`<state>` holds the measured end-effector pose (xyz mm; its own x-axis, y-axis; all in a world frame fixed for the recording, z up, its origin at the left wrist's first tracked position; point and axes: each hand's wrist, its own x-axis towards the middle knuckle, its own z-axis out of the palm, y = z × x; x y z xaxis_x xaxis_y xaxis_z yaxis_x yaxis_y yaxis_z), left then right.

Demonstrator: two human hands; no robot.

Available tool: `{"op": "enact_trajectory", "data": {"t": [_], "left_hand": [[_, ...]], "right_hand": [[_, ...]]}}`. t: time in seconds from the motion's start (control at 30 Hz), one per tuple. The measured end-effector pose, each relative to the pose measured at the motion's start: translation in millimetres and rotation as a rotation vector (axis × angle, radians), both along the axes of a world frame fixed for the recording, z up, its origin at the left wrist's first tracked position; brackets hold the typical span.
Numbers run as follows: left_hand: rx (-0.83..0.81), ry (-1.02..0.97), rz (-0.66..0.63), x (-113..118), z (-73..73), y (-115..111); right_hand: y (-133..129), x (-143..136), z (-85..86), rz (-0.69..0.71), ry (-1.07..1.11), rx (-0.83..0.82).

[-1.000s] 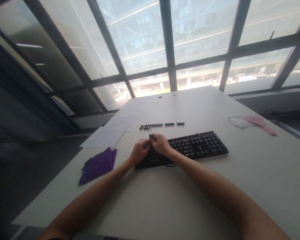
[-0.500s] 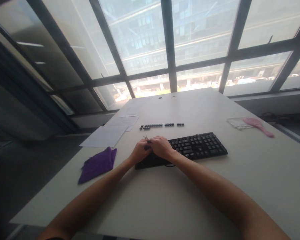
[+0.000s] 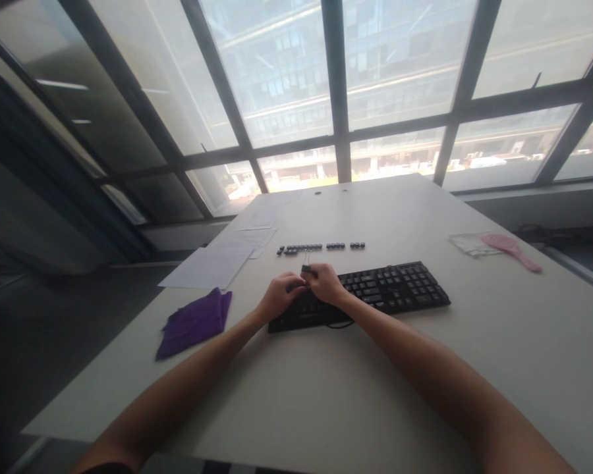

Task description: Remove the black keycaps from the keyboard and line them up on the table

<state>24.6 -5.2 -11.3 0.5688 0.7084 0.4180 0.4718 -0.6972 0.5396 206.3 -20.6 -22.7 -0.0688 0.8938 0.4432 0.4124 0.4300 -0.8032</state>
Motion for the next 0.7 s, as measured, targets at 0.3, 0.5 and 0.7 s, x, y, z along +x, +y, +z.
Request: {"op": "enact_trajectory", "data": {"t": [0.3,0.5,0.7], "left_hand": [[0.086,-0.098,0.039,-1.7,1.8,-0.5],[0.199,-0.116,-0.004,-2.7,4.2,1.7],[0.339,-0.006,-0.024,-3.5,1.6,1.7]], "right_hand": [[-4.7,-4.9,5.9,-0.039,0.068,0.029],[-2.6,-4.4,4.8,-0.009,0.098,-0.021],[1.5,-3.8,1.5,-0.004,0.092,0.026]]}}
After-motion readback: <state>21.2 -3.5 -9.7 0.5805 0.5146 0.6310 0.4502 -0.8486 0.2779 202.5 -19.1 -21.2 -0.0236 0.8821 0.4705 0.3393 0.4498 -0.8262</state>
